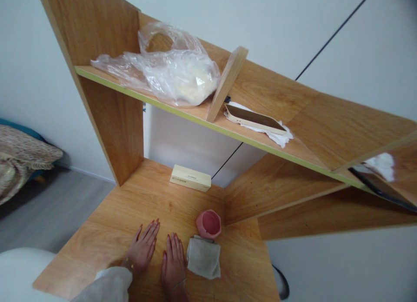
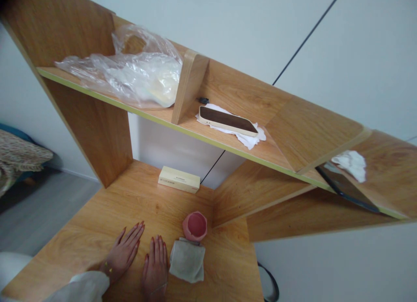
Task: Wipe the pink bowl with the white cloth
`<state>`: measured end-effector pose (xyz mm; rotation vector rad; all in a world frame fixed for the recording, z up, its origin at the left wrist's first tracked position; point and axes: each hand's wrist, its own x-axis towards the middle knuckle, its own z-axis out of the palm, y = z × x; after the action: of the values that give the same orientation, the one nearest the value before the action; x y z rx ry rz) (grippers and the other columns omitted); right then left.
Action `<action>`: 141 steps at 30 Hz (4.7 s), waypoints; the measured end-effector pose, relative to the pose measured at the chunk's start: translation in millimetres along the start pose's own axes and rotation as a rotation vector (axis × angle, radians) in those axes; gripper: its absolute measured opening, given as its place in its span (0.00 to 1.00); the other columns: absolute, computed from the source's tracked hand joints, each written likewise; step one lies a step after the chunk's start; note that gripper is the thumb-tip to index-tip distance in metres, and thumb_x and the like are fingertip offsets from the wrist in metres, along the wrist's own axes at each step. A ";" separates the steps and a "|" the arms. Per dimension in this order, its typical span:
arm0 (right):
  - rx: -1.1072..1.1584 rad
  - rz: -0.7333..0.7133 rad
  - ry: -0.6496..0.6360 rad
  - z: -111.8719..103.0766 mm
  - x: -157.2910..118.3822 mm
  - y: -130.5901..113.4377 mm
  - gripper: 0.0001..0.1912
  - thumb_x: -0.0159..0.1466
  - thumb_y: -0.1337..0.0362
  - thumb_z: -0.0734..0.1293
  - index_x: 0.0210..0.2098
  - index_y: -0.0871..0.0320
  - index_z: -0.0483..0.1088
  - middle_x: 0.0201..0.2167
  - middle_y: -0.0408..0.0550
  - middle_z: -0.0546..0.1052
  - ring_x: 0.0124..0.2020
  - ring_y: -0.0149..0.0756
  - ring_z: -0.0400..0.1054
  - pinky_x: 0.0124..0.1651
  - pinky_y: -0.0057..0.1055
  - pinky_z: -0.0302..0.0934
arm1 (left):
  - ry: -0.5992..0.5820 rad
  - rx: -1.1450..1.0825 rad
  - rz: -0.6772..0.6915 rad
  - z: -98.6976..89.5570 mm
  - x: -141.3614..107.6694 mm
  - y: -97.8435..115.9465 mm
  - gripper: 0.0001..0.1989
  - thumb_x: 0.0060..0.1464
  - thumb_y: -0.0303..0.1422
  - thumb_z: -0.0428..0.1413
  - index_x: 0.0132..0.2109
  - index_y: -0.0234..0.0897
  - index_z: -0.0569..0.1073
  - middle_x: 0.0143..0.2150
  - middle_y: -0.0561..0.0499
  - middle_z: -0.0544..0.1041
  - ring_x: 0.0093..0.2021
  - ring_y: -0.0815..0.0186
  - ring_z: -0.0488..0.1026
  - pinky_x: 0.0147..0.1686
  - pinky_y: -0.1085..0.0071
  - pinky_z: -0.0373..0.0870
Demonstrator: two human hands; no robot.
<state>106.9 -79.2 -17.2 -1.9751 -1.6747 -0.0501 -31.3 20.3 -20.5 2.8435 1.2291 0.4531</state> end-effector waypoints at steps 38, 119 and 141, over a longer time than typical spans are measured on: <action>0.006 0.013 0.013 -1.6 1.4 -3.3 0.24 0.68 0.67 0.51 0.62 0.55 0.58 0.59 0.48 0.67 0.62 0.38 0.58 0.63 0.42 0.54 | 0.041 0.071 0.036 -3.5 0.9 0.1 0.27 0.60 0.31 0.39 0.66 0.38 0.57 0.63 0.49 0.66 0.65 0.65 0.57 0.65 0.61 0.39; 0.035 0.062 0.064 5.8 -0.8 -0.2 0.24 0.68 0.64 0.51 0.62 0.51 0.60 0.57 0.46 0.69 0.60 0.38 0.61 0.63 0.44 0.53 | -0.035 0.019 0.005 -7.3 0.8 0.6 0.29 0.59 0.30 0.39 0.67 0.42 0.52 0.64 0.52 0.65 0.65 0.66 0.57 0.64 0.65 0.44; 0.078 0.075 0.059 -7.7 7.1 -5.9 0.23 0.68 0.61 0.53 0.61 0.52 0.61 0.56 0.47 0.70 0.58 0.39 0.63 0.62 0.42 0.56 | 0.017 0.044 0.021 -2.0 0.1 -0.1 0.28 0.61 0.30 0.38 0.68 0.41 0.52 0.64 0.50 0.65 0.65 0.66 0.57 0.64 0.63 0.41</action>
<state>105.4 -75.6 -5.8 -1.9572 -1.5415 -0.0147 -31.8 20.2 -18.6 2.8972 1.2287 0.4573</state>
